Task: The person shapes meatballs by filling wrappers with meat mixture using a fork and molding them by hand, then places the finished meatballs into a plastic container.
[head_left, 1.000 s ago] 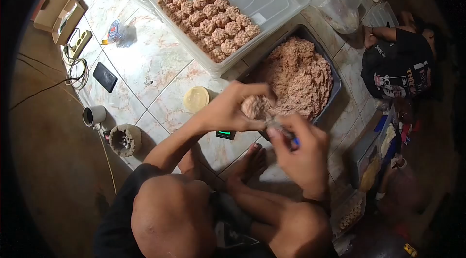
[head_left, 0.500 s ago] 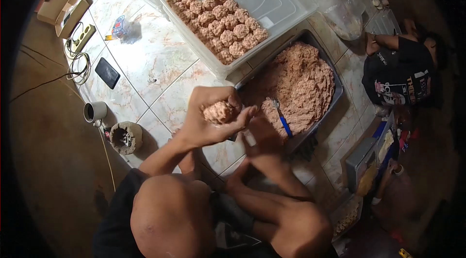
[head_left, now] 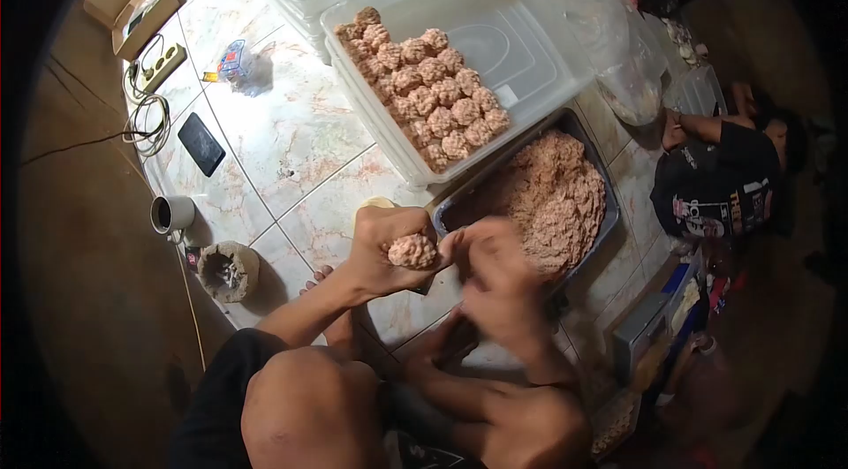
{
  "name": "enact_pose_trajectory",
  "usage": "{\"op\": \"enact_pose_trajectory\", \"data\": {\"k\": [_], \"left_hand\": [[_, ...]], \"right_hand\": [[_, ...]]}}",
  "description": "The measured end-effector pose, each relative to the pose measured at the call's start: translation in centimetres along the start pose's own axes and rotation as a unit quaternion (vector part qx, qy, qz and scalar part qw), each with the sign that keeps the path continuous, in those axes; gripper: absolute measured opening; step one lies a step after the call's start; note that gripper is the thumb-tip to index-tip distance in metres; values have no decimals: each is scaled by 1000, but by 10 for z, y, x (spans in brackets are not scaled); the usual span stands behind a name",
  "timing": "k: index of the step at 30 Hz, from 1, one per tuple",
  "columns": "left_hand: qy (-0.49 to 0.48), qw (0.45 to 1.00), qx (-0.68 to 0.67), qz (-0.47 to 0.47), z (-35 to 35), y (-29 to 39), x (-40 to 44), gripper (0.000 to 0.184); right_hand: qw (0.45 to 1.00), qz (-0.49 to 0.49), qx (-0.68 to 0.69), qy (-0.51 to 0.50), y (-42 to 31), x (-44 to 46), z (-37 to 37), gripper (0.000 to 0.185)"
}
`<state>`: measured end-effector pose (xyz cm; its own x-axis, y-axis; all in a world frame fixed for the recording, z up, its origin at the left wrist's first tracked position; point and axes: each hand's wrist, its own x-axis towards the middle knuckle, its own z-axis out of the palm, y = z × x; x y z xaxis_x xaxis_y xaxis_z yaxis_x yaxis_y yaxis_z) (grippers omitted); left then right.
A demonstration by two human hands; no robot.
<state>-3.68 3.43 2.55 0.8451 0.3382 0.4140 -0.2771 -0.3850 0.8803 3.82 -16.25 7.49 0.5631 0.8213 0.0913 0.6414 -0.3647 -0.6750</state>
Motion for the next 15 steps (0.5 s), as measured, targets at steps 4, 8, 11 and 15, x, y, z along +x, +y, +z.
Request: {"op": "enact_pose_trajectory", "data": {"k": [4, 8, 11, 15], "left_hand": [[2, 972, -144, -185, 1, 1, 11, 35], [69, 955, -243, -157, -14, 4, 6, 26], [-19, 1000, 3, -23, -16, -6, 9, 25], [-16, 982, -118, -144, -15, -11, 12, 33]], "right_hand": [[978, -62, -147, 131, -21, 92, -86, 36], [984, -99, -145, -11, 0, 195, -84, 24], [981, -129, -148, 2, 28, 269, -55, 31], [973, 97, -144, -151, 31, 344, -14, 53]]}}
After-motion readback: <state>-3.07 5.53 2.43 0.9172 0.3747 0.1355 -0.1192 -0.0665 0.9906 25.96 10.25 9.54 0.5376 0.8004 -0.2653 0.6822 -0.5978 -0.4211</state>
